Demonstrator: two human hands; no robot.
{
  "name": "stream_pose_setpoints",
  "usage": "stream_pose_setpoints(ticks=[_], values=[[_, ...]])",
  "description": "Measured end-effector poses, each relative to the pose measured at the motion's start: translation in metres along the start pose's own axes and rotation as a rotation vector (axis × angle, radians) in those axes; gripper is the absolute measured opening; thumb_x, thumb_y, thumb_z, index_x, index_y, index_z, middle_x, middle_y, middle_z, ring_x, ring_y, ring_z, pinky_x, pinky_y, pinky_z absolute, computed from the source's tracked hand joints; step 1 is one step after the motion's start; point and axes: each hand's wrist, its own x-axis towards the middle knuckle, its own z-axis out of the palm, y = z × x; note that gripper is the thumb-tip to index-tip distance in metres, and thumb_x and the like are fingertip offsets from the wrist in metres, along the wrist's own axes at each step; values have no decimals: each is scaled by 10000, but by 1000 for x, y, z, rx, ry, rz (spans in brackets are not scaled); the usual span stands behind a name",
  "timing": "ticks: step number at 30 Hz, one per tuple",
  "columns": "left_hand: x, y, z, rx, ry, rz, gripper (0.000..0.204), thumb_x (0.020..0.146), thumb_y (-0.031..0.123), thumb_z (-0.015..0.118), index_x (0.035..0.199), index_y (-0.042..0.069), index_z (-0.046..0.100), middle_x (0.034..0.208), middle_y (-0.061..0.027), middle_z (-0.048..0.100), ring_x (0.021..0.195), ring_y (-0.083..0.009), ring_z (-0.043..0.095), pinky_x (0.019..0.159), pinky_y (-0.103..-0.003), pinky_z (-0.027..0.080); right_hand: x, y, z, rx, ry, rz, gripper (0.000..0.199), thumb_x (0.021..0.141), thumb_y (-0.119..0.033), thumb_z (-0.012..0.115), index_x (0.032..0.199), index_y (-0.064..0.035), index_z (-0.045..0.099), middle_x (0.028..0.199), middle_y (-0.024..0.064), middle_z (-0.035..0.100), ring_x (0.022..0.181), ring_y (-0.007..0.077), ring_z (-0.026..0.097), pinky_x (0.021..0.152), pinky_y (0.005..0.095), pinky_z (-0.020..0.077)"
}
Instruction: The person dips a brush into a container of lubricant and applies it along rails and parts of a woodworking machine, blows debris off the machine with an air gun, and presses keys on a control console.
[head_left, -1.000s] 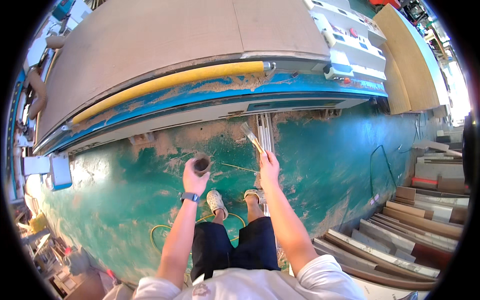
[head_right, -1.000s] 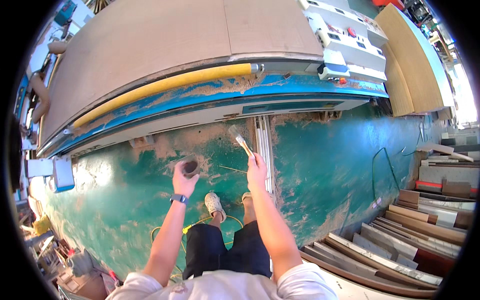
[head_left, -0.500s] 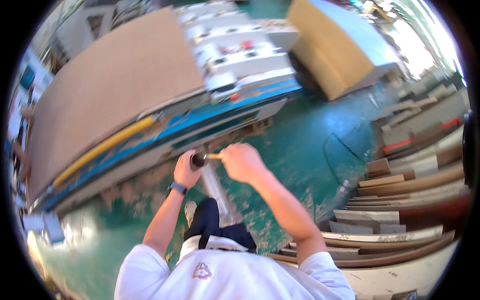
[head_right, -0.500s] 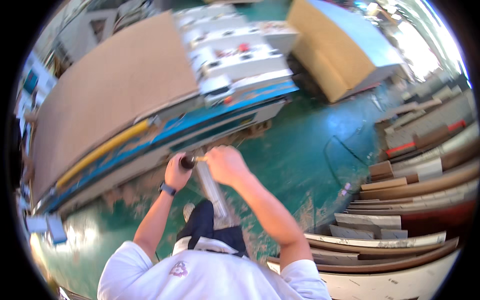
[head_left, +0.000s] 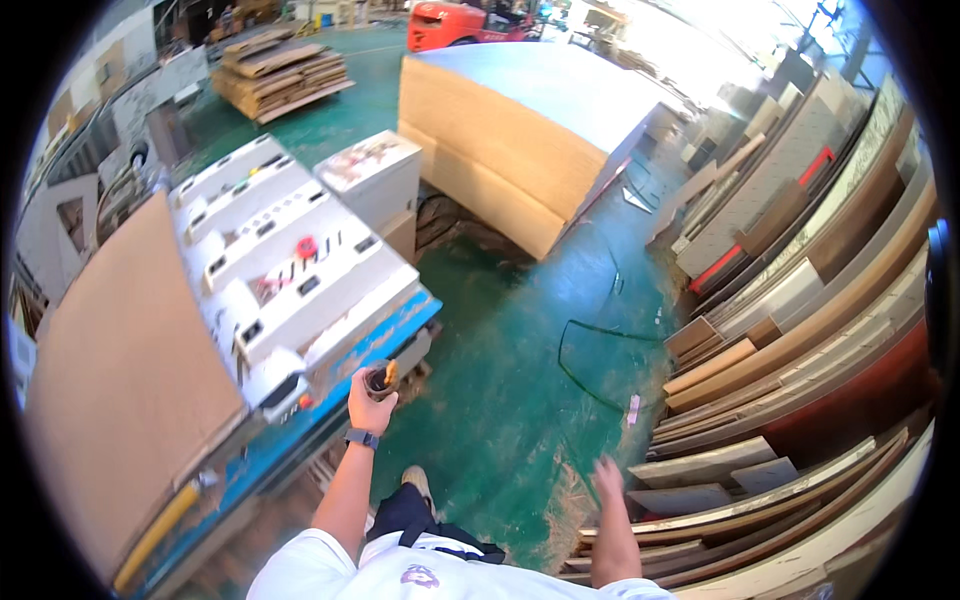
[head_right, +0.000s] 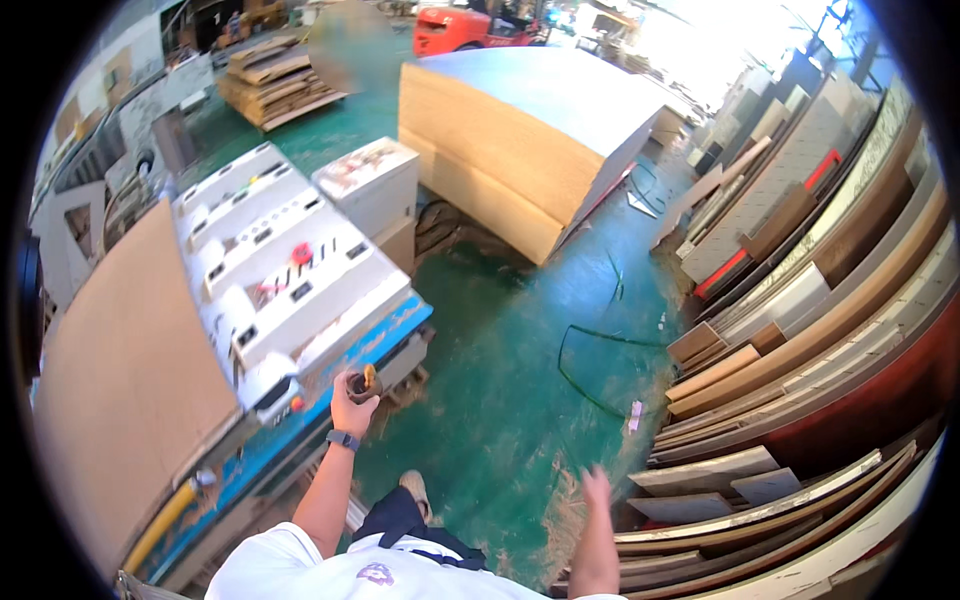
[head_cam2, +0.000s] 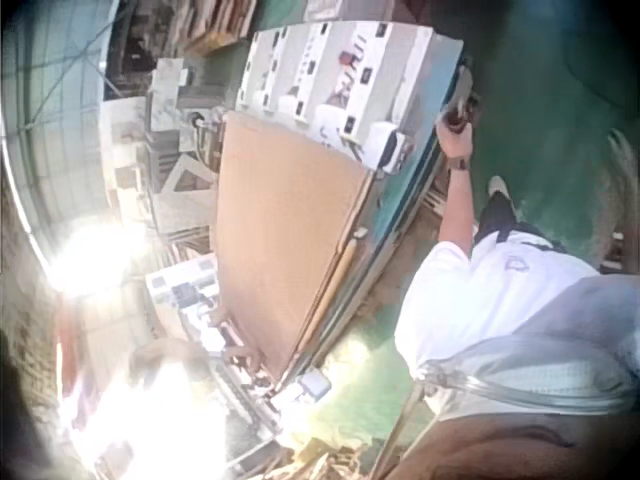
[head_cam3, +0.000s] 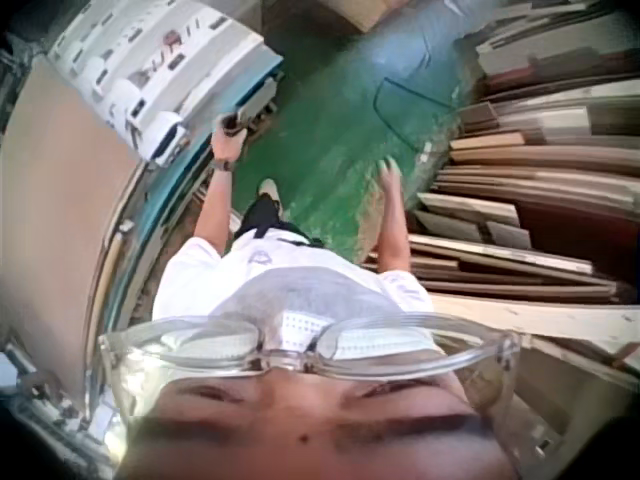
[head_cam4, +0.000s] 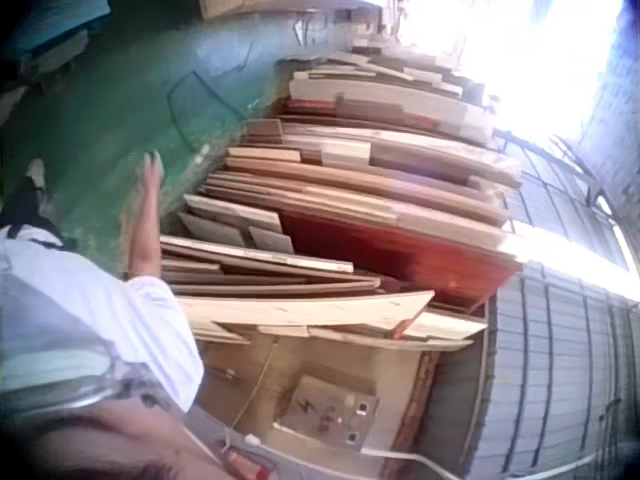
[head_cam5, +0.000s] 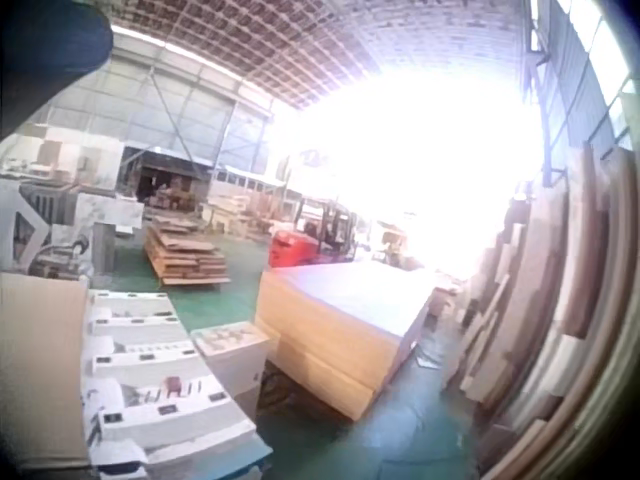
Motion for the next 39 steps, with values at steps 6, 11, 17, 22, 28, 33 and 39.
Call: stream_pose_setpoints(ticks=[6, 11, 17, 22, 28, 33, 39], values=[[188, 15, 107, -50, 79, 26, 637, 676, -12, 779, 1246, 71, 508, 1185, -121, 622, 1095, -236, 625, 878, -340, 538, -81, 196, 11, -29, -383, 884, 401, 936, -336, 529, 1164, -44, 684, 1171, 204, 678, 1086, 413, 631, 897, 464, 515], [324, 18, 182, 71, 251, 19, 682, 683, 16, 801, 1285, 71, 485, 1201, -116, 593, 1096, -248, 605, 946, -366, 496, -5, 135, 40, 138, -576, 928, 394, 932, -325, 516, 1133, -37, 693, 1170, 217, 672, 1087, 409, 633, 905, 471, 514], [458, 1, 248, 151, 417, -39, 690, 689, 40, 805, 1301, 25, 487, 1192, -113, 594, 1102, -247, 585, 996, -349, 448, 213, 96, 67, 43, -709, 666, 389, 929, -313, 499, 1096, -28, 705, 1169, 232, 666, 1088, 405, 636, 913, 480, 512], [549, -7, 277, 201, 480, -103, 721, 701, 55, 794, 1342, 5, 468, 1251, -152, 605, 1154, -277, 588, 1023, -366, 434, 572, -9, 2, -6, -140, 30, 398, 878, -309, 554, 1139, -24, 648, 1170, 259, 642, 1083, 420, 613, 925, 497, 501], [623, -54, 269, 277, 636, -201, 789, 688, 72, 809, 1384, -14, 447, 1290, -172, 587, 1155, -278, 590, 1024, -378, 437, 944, -355, -218, 83, 528, -726, 403, 882, -229, 658, 1231, -35, 603, 1265, 207, 599, 1229, 404, 513, 1069, 485, 392], [725, -52, 296, 313, 776, -249, 762, 679, 135, 812, 1351, -2, 480, 1266, -165, 613, 1177, -274, 592, 1026, -376, 435, 1123, -463, -308, 34, 569, -739, 537, 974, -334, 571, 1433, -72, 479, 1489, 226, 425, 1372, 390, 398, 1136, 479, 323], [842, -41, 305, 404, 857, -338, 752, 677, 95, 801, 1349, -2, 477, 1231, -152, 607, 1141, -267, 598, 994, -372, 461, 1231, -509, -277, -167, 442, -466, 515, 957, -409, 557, 1353, -80, 547, 1455, 210, 468, 1324, 399, 447, 1085, 476, 365]])
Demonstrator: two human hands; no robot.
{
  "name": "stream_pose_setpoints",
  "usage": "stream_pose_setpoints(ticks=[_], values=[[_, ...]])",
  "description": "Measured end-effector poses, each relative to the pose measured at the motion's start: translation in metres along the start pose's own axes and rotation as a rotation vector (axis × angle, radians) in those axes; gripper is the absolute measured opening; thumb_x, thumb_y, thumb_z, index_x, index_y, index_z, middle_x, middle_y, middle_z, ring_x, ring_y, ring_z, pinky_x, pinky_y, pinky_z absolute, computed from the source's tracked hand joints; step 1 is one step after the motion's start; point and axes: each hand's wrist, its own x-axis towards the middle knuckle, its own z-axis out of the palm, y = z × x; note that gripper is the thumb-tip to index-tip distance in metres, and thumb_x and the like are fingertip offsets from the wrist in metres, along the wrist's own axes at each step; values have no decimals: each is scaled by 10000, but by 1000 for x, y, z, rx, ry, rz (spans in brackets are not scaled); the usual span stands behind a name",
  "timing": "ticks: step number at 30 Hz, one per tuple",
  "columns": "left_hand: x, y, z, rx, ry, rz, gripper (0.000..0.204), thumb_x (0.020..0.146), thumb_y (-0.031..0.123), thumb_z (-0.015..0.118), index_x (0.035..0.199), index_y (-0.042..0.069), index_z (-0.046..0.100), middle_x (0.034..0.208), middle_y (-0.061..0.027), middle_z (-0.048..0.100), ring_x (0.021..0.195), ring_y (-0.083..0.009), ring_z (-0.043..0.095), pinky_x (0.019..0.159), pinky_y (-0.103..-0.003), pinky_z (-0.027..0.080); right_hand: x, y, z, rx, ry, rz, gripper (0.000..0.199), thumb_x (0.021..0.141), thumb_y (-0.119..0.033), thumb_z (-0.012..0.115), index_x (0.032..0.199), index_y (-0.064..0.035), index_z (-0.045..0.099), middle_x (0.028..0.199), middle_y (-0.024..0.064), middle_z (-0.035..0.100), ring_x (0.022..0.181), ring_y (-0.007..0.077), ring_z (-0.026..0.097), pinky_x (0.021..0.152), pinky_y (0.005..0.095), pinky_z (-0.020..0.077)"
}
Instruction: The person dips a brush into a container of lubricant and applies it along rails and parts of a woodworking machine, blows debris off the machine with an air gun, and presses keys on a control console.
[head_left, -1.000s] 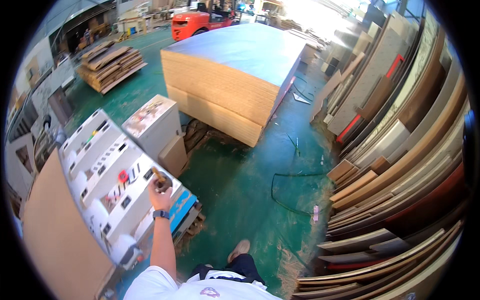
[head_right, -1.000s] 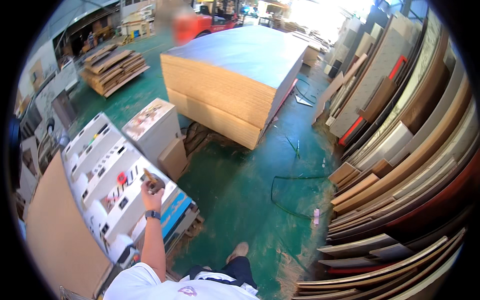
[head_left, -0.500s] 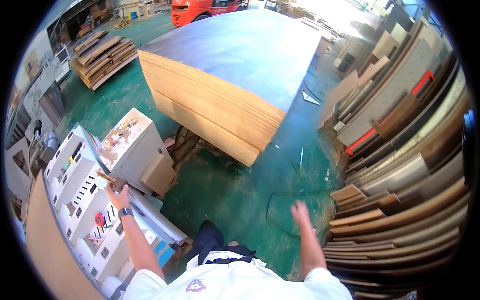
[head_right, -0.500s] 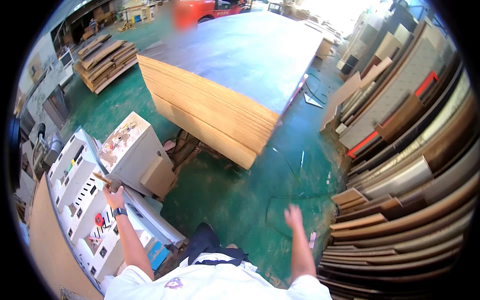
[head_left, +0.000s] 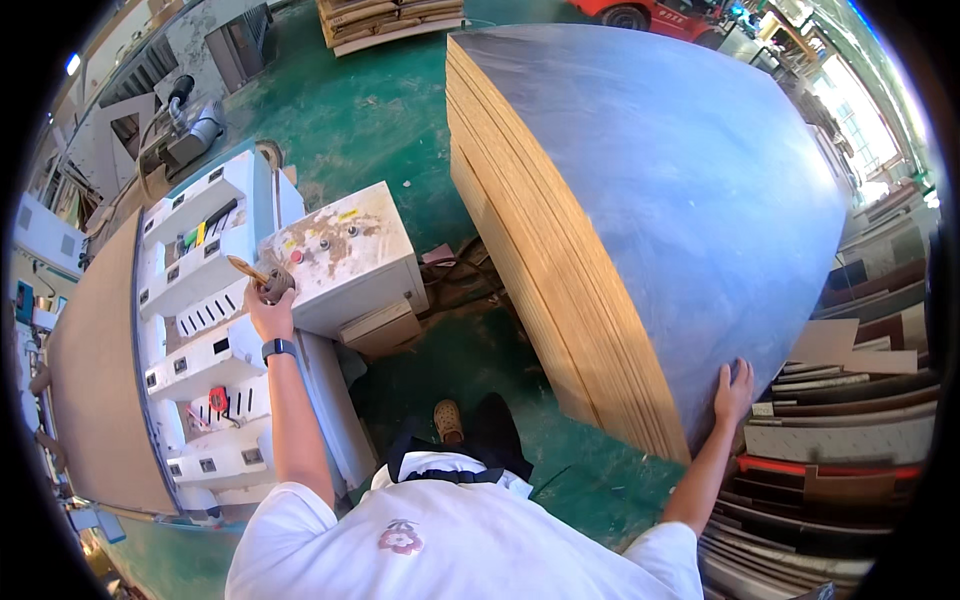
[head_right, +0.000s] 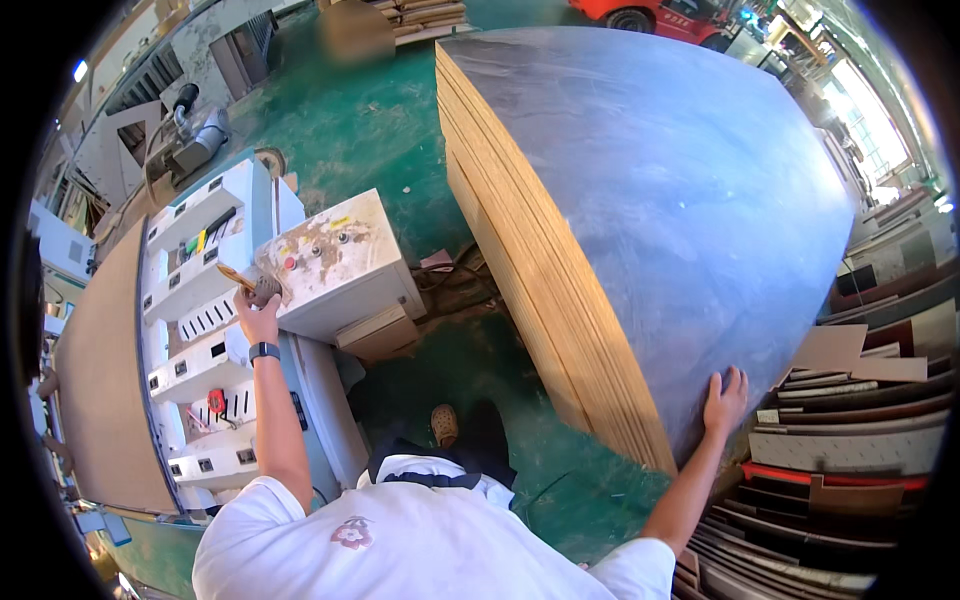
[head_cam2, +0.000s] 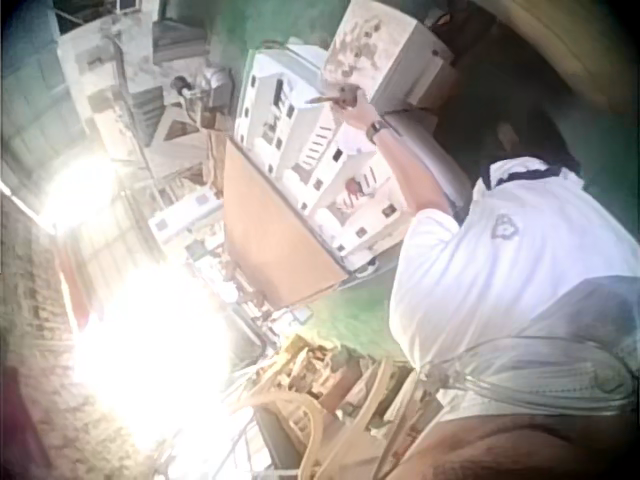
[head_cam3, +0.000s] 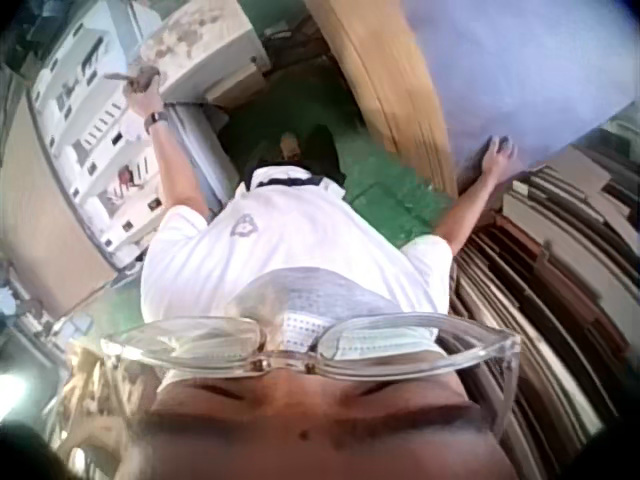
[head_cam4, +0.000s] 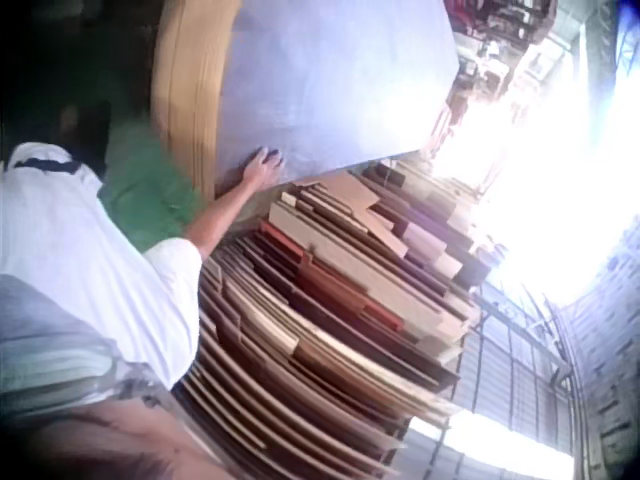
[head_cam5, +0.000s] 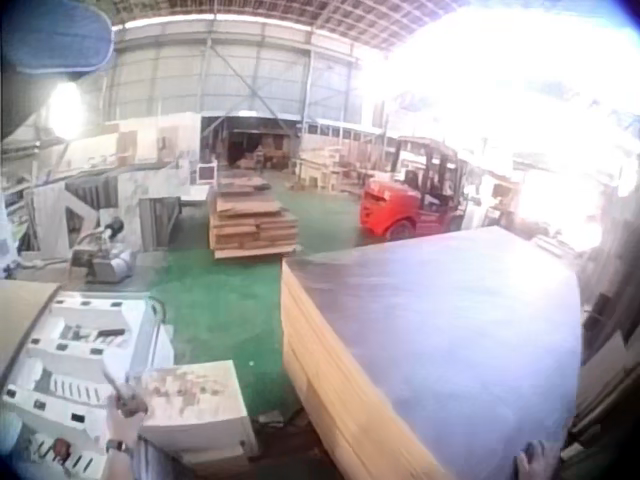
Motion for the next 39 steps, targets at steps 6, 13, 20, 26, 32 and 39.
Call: stream_pose_setpoints(ticks=[6, 13, 20, 26, 32, 39], values=[[66, 33, 112, -102, 50, -6, 733, 687, 100, 808, 1332, -17, 479, 1199, -150, 609, 1119, -267, 600, 988, -377, 463, 59, 43, 12, 121, -66, -59, 439, 939, -261, 622, 1280, 8, 554, 1302, 219, 534, 1209, 402, 509, 1052, 456, 402], [123, 125, 205, -68, 110, -88, 733, 683, 79, 815, 1328, -17, 481, 1222, -153, 596, 1126, -261, 595, 988, -362, 457, 225, -63, 34, 105, -63, -127, 454, 901, -241, 665, 1272, 1, 563, 1341, 239, 503, 1238, 418, 478, 1054, 480, 388], [223, 164, 288, -82, 172, 31, 735, 663, 49, 812, 1319, 6, 483, 1197, -132, 608, 1121, -250, 594, 977, -358, 464, 372, -265, 93, 347, -106, -353, 461, 895, -226, 668, 1291, -18, 558, 1416, 243, 453, 1309, 418, 433, 1090, 480, 362], [336, 207, 367, -60, 103, 32, 753, 650, 105, 812, 1319, -12, 487, 1150, -157, 638, 1096, -292, 620, 953, -376, 479, 443, -471, 120, 444, -223, -743, 514, 850, -298, 714, 1285, -51, 596, 1415, 230, 464, 1310, 416, 422, 1069, 492, 371], [493, 154, 432, -93, 211, 42, 669, 674, 37, 785, 1273, -8, 490, 1113, -154, 634, 1063, -281, 636, 924, -377, 500, 495, -730, 118, 241, -125, -1124, 544, 864, -378, 691, 1312, -87, 589, 1436, 173, 460, 1328, 376, 415, 1063, 485, 375], [692, 115, 506, -242, 319, -135, 704, 677, 32, 791, 1304, 6, 470, 1189, -175, 614, 1105, -309, 616, 952, -391, 484, 648, -814, 264, 176, -199, -719, 515, 857, -377, 674, 1272, -77, 615, 1307, 185, 578, 1204, 386, 530, 1016, 496, 424]])
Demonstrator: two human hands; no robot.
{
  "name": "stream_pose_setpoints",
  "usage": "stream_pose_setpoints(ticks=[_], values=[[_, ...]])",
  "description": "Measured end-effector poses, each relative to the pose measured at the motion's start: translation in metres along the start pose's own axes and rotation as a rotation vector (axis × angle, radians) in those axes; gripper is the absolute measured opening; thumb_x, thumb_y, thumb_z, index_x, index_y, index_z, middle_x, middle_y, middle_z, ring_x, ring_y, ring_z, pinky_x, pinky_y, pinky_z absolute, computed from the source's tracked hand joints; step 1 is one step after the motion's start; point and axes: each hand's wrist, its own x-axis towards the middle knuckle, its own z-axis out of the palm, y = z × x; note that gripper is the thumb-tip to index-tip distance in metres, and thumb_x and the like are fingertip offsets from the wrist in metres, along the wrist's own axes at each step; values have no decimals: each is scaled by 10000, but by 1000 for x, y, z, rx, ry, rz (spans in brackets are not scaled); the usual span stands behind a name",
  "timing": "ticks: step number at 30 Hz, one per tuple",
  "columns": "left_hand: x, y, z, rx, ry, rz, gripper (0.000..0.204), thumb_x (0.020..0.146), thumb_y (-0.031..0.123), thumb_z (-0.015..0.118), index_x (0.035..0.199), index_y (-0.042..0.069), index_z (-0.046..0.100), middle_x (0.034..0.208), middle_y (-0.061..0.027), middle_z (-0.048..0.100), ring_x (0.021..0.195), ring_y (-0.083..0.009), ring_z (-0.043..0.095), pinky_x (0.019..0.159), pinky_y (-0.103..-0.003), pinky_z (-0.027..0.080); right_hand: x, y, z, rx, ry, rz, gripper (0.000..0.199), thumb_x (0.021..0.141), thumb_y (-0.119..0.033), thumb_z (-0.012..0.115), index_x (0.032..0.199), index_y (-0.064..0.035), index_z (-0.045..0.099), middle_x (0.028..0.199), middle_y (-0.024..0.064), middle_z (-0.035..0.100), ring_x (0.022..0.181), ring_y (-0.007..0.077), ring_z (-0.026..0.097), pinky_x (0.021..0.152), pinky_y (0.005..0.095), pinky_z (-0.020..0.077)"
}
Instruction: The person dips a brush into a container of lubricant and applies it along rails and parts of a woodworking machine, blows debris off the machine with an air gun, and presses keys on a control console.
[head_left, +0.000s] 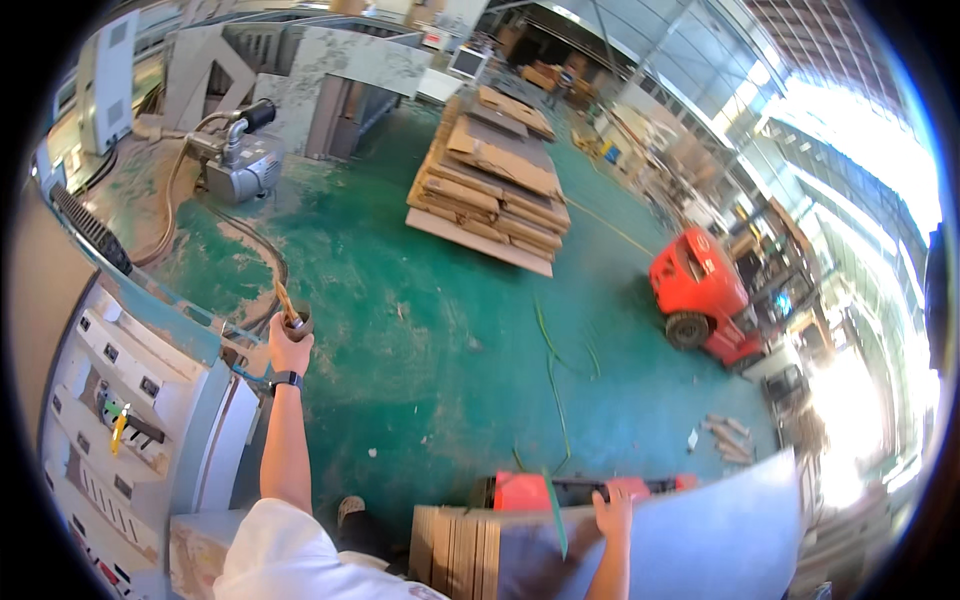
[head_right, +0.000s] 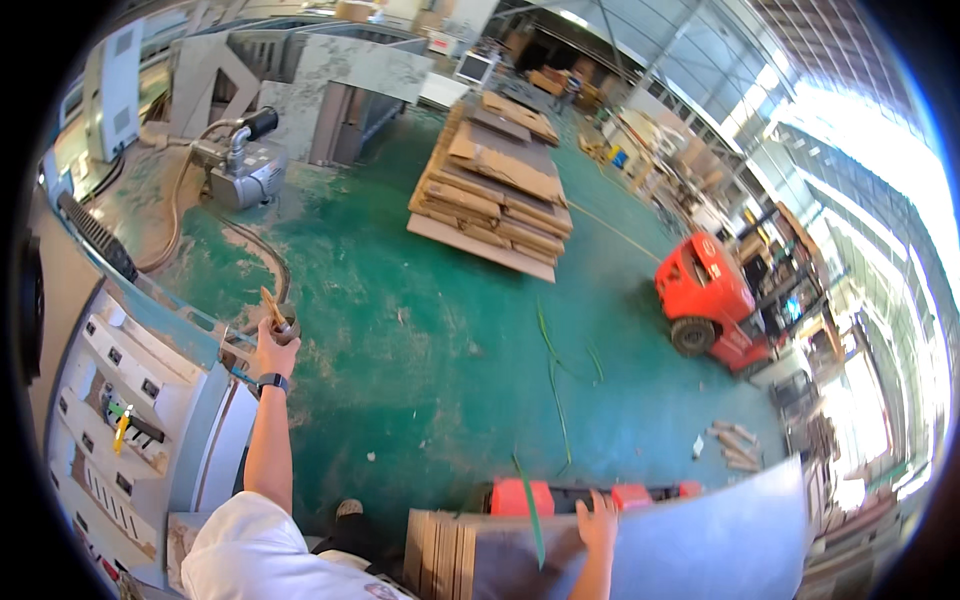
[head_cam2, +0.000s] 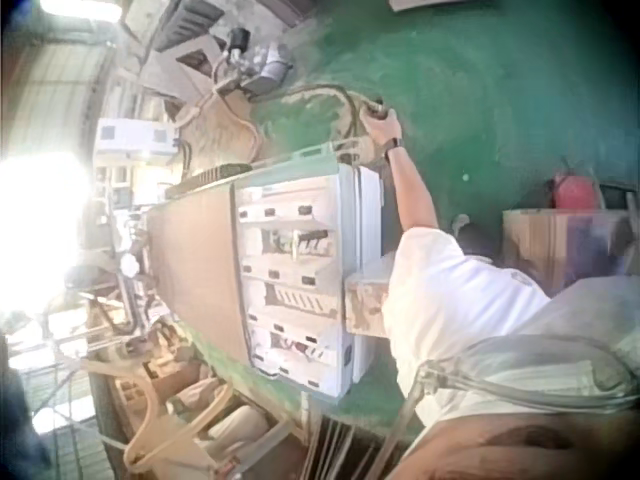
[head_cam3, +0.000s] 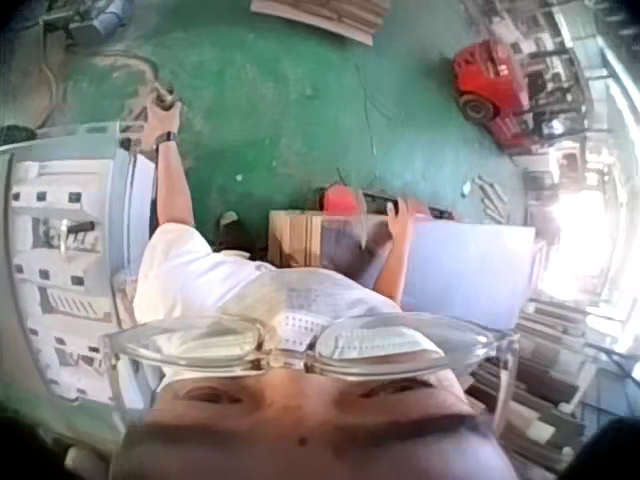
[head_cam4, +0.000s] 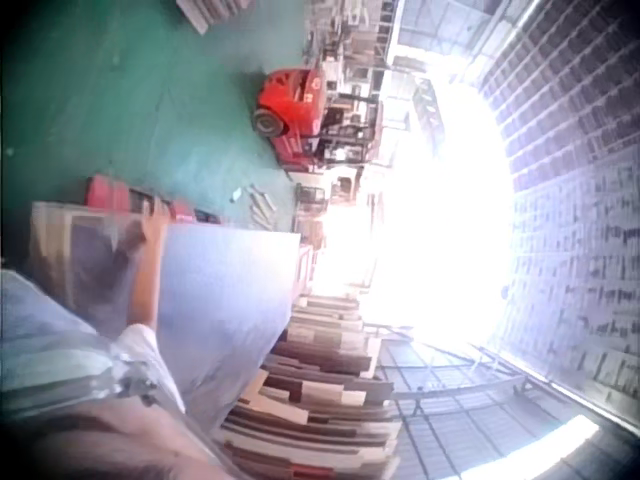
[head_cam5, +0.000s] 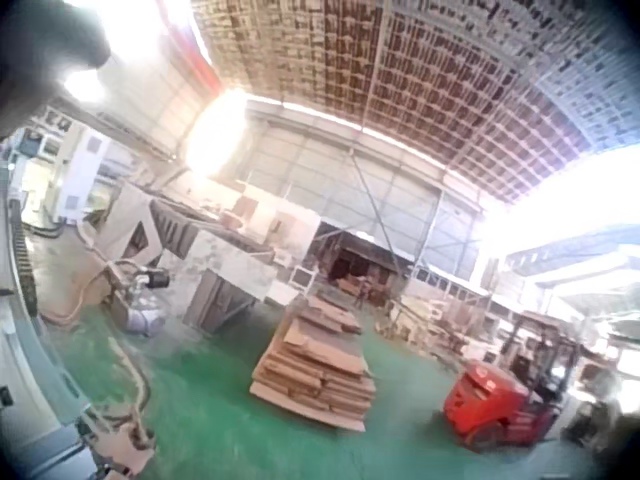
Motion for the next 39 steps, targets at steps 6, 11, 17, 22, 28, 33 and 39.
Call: stream_pose_setpoints(ticks=[6, 11, 17, 22, 28, 33, 39], values=[[124, -64, -45, 42, 205, -9, 690, 677, 46, 785, 1296, 22, 480, 1179, -169, 619, 1101, -307, 611, 954, -399, 478, 38, 12, 44, 74, 35, -95, 327, 838, -303, 649, 1049, -60, 711, 951, 180, 703, 959, 388, 638, 881, 472, 497], [178, -39, -27, 255, 211, -49, 672, 688, 70, 771, 1301, 32, 499, 1137, -160, 647, 1052, -302, 635, 924, -388, 496, 31, 90, 94, -275, -133, -159, 422, 819, -339, 677, 1198, -153, 688, 1162, 223, 666, 974, 352, 680, 821, 524, 537], [261, -109, -2, 187, 35, 18, 628, 715, -18, 730, 1293, 26, 489, 1102, -115, 622, 989, -233, 614, 879, -361, 506, 140, 57, 94, 41, -665, 261, 432, 819, -339, 663, 1152, -65, 685, 1020, 190, 700, 980, 377, 652, 866, 471, 518], [306, -119, 35, -89, -62, -140, 721, 674, -127, 681, 1327, 30, 418, 1176, -77, 555, 1063, -179, 566, 930, -313, 484, 387, -125, 121, -80, -471, -25, 524, 804, -425, 662, 1204, -87, 662, 1083, 202, 692, 1036, 396, 644, 888, 490, 518], [414, -95, 80, -59, 37, -240, 767, 663, -102, 713, 1359, 25, 417, 1253, -91, 538, 1113, -193, 555, 927, -333, 497, 639, -460, 240, 86, -482, -550, 523, 875, -421, 623, 1310, -132, 602, 1264, 176, 633, 1172, 364, 592, 971, 468, 495], [506, -86, 96, 59, 52, -106, 732, 713, -146, 671, 1369, 46, 408, 1275, -92, 520, 1060, -206, 594, 878, -323, 539, 719, -849, 208, 393, -394, -1269, 476, 927, -315, 596, 1350, -103, 546, 1273, 166, 599, 1160, 365, 574, 970, 473, 470], [609, -120, 119, 211, 44, -13, 426, 749, 25, 726, 1147, 33, 574, 1015, -128, 651, 921, -230, 650, 834, -363, 537, 702, -1134, 161, 782, -180, -1674, 427, 896, -258, 627, 1285, -85, 590, 1244, 148, 610, 1115, 338, 601, 933, 439, 478]])
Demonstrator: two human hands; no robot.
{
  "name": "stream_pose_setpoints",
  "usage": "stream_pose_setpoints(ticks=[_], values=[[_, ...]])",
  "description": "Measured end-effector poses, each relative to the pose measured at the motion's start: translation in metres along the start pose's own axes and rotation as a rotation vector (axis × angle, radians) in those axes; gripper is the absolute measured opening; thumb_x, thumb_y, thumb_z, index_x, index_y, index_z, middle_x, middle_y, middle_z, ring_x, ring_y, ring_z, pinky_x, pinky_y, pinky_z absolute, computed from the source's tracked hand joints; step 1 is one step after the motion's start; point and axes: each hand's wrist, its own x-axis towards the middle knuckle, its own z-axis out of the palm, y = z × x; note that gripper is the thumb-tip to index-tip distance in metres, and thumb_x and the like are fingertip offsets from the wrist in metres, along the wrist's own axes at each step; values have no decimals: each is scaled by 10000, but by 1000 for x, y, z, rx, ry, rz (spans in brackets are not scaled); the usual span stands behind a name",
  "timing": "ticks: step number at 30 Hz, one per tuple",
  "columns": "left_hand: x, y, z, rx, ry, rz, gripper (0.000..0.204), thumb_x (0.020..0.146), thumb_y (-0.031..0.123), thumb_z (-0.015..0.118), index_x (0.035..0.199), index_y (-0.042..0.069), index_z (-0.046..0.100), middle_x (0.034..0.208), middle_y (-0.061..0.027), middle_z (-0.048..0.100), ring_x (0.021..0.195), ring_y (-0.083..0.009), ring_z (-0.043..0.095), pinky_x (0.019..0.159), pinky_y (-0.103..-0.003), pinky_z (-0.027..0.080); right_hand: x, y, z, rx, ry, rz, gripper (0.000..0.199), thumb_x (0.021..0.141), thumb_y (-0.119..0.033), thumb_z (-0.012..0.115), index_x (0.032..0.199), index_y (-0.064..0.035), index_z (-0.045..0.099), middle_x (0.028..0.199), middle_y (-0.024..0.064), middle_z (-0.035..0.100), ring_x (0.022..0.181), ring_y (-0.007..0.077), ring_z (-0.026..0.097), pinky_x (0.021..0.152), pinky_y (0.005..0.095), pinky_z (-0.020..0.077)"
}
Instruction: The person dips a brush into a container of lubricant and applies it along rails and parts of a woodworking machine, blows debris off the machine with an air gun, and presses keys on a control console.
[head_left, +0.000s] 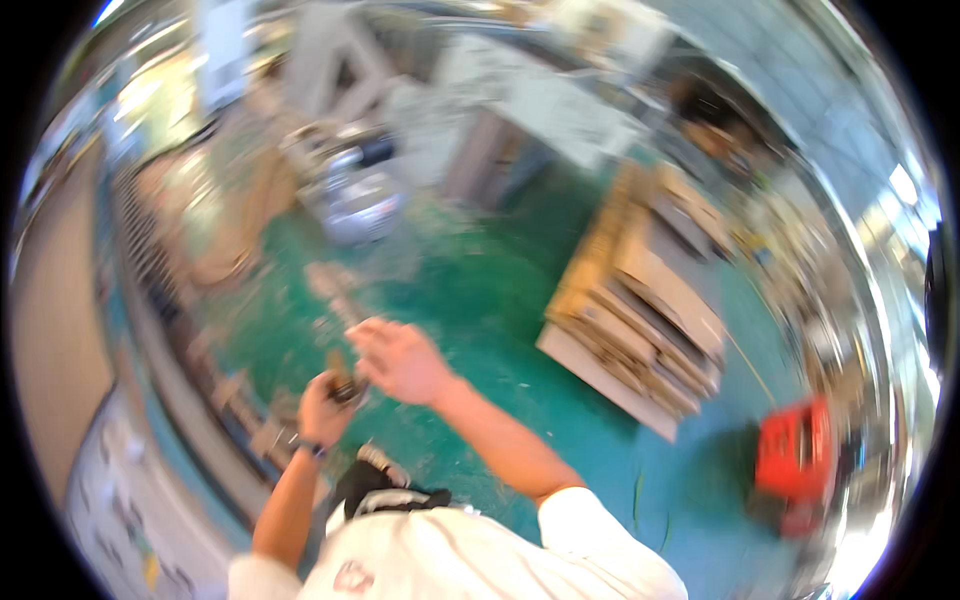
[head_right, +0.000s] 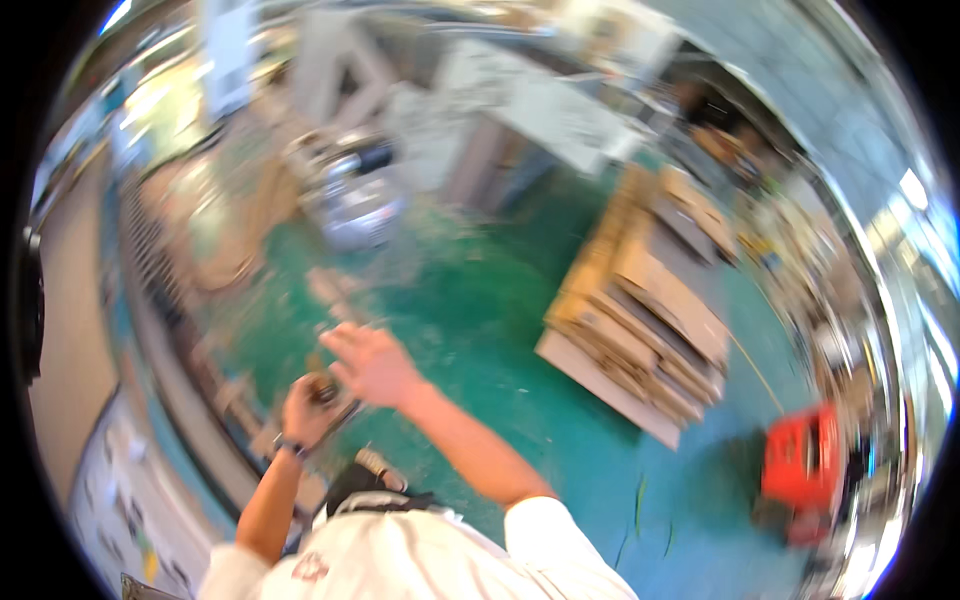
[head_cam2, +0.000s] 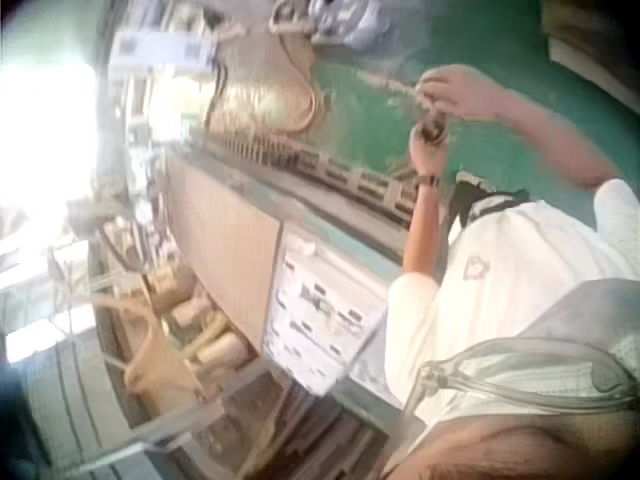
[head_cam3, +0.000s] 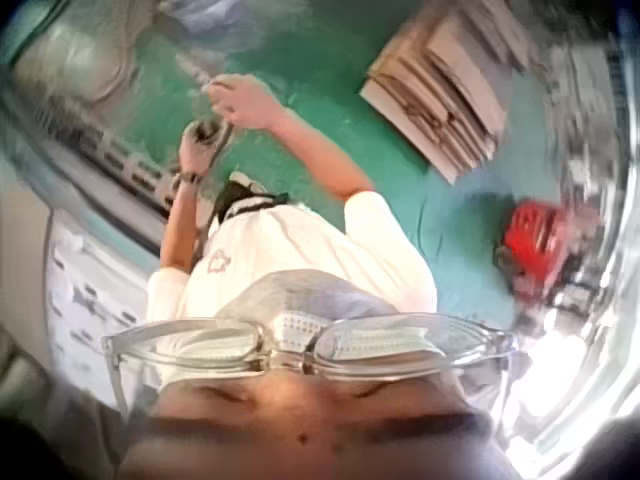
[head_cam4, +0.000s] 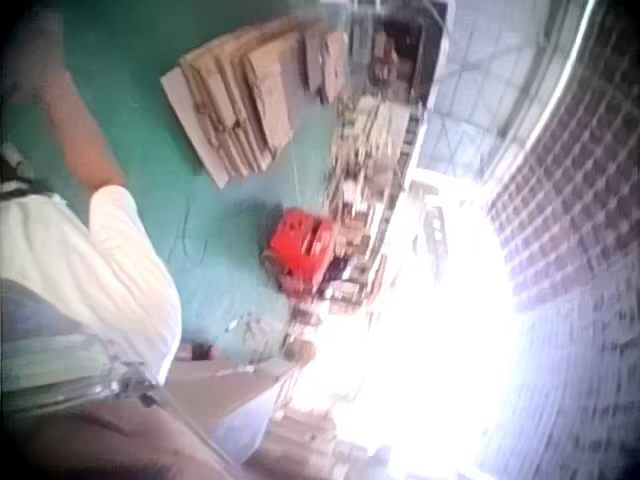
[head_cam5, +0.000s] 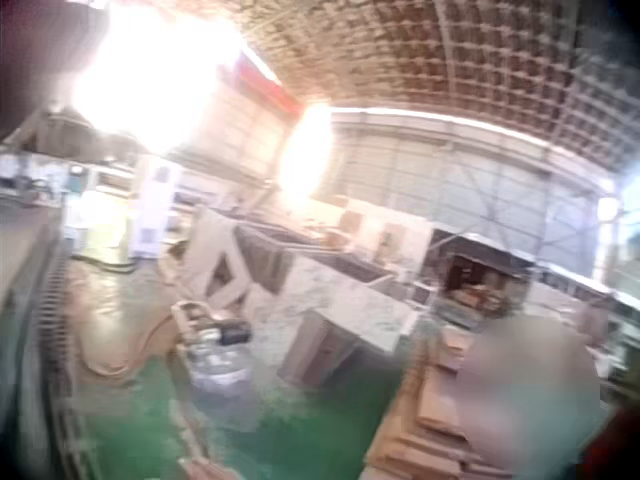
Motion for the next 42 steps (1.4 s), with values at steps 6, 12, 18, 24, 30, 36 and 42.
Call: stream_pose_setpoints(ticks=[6, 12, 18, 24, 30, 36, 42], values=[[117, -12, -13, 73, -42, -110, 490, 705, 125, 776, 1154, 28, 606, 1038, -183, 657, 999, -370, 628, 885, -416, 510, 116, 77, 51, -179, -252, -243, 320, 837, -214, 680, 1137, -105, 646, 946, 58, 678, 822, 242, 644, 734, 409, 477], [214, -86, -29, 229, 214, -239, 534, 707, 142, 782, 1198, 66, 586, 1123, -175, 634, 1074, -370, 600, 918, -435, 499, 240, 165, 128, -337, -305, -387, 343, 804, -249, 727, 1112, -127, 639, 797, 45, 620, 747, 227, 623, 673, 389, 438], [311, -116, -81, 337, 475, -395, 452, 727, 117, 712, 1158, 97, 577, 1110, -158, 621, 1078, -398, 579, 879, -470, 502, 392, 195, 194, -238, -297, -730, 92, 771, -188, 656, 807, -115, 615, 849, 68, 571, 883, 258, 604, 724, 399, 429], [364, -175, -161, 584, 720, -407, 517, 730, 89, 710, 1218, 119, 541, 1135, -148, 627, 1065, -378, 603, 882, -469, 514, 511, 181, 298, -95, -501, -1061, 70, 806, -163, 615, 848, -109, 628, 804, 50, 617, 815, 236, 647, 729, 387, 469], [393, -247, -250, 665, 894, -464, 553, 723, 57, 749, 1230, 108, 533, 1168, -160, 614, 1095, -388, 588, 893, -475, 513, 618, 131, 382, 56, -556, -1143, 83, 829, -189, 631, 853, -110, 623, 802, 55, 632, 791, 241, 653, 693, 379, 477], [502, -322, -332, 599, 853, -466, 620, 710, 79, 797, 1258, 97, 507, 1256, -151, 582, 1152, -374, 568, 923, -460, 512, 756, 141, 443, 173, -645, -1044, 133, 864, -220, 628, 862, -87, 623, 749, 76, 631, 758, 294, 664, 656, 435, 492], [649, -380, -424, 577, 878, -360, 595, 703, 37, 763, 1234, 114, 506, 1256, -124, 606, 1140, -361, 587, 945, -449, 516, 896, 175, 475, 182, -621, -785, 116, 842, -191, 618, 815, -79, 618, 758, 95, 660, 737, 292, 677, 666, 432, 514]])
